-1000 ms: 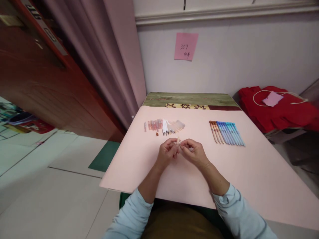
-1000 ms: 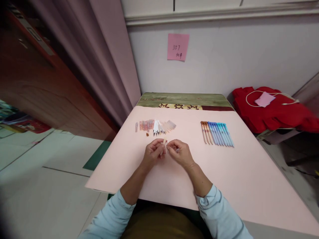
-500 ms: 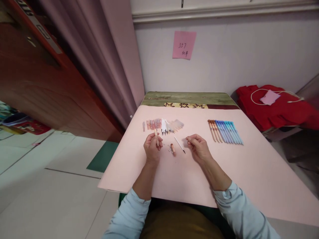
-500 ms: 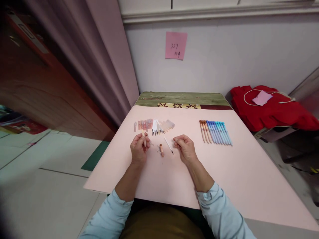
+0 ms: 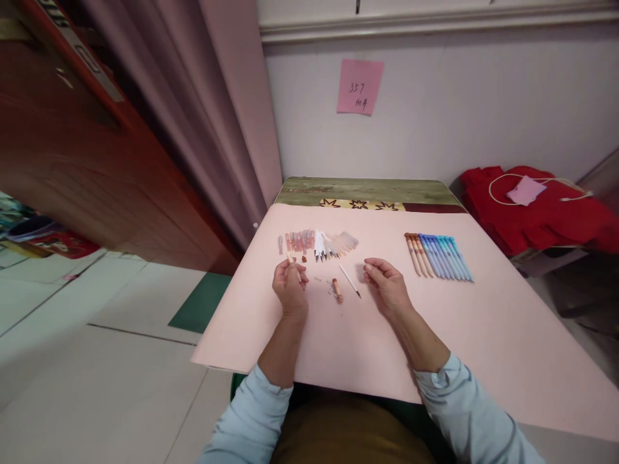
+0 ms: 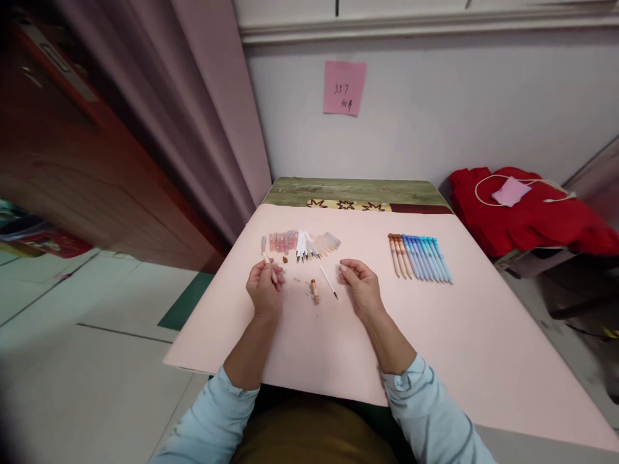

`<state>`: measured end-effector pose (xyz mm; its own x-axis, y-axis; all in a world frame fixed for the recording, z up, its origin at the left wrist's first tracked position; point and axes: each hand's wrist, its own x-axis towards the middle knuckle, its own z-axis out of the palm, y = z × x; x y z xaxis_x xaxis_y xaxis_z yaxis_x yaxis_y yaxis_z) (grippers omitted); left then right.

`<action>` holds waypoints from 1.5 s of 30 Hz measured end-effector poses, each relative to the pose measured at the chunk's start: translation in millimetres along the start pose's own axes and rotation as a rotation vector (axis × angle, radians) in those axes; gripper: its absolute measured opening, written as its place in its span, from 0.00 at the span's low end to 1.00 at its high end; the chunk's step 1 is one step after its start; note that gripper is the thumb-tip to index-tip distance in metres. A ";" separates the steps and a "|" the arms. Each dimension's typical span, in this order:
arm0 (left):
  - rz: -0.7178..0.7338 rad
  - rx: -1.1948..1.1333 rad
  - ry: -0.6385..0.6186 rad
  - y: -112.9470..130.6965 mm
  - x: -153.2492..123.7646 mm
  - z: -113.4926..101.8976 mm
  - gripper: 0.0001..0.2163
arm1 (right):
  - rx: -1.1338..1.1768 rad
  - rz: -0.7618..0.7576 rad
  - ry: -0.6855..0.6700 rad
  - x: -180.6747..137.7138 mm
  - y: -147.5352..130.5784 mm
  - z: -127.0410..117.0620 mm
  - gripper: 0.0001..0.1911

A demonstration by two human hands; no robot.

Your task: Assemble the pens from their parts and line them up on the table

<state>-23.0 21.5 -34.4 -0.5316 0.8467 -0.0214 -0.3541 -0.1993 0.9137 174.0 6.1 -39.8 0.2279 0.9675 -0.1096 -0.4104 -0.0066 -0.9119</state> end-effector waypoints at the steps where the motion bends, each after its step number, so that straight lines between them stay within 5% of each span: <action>1: 0.001 0.016 -0.018 -0.7 -0.2 -0.1 0.11 | -0.021 -0.012 0.005 0.2 0.8 -0.2 0.15; 5: -0.015 0.185 -0.265 -4.0 -6.4 0.5 0.10 | -0.045 -0.012 0.018 0.1 2.3 -0.3 0.16; 9: 0.145 0.400 -0.611 -4.9 -18.0 2.0 0.08 | 0.002 0.018 -0.002 -1.3 0.7 1.2 0.17; 13: 0.241 0.461 -0.761 -4.1 -26.2 3.3 0.06 | -0.032 0.007 -0.026 -3.2 -1.7 2.5 0.18; 25: 0.437 0.541 -0.746 -3.9 -25.5 3.4 0.07 | -0.304 -0.142 -0.118 -10.1 -1.1 5.6 0.11; 45: 0.288 0.436 -0.745 -3.0 -27.1 5.1 0.06 | -0.212 -0.084 -0.179 -11.1 1.2 5.5 0.12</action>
<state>-3.6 1.7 -34.5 0.1337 0.9229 0.3612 0.1182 -0.3767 0.9188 166.1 -3.3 -37.6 0.0863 0.9960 0.0241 -0.1988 0.0409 -0.9792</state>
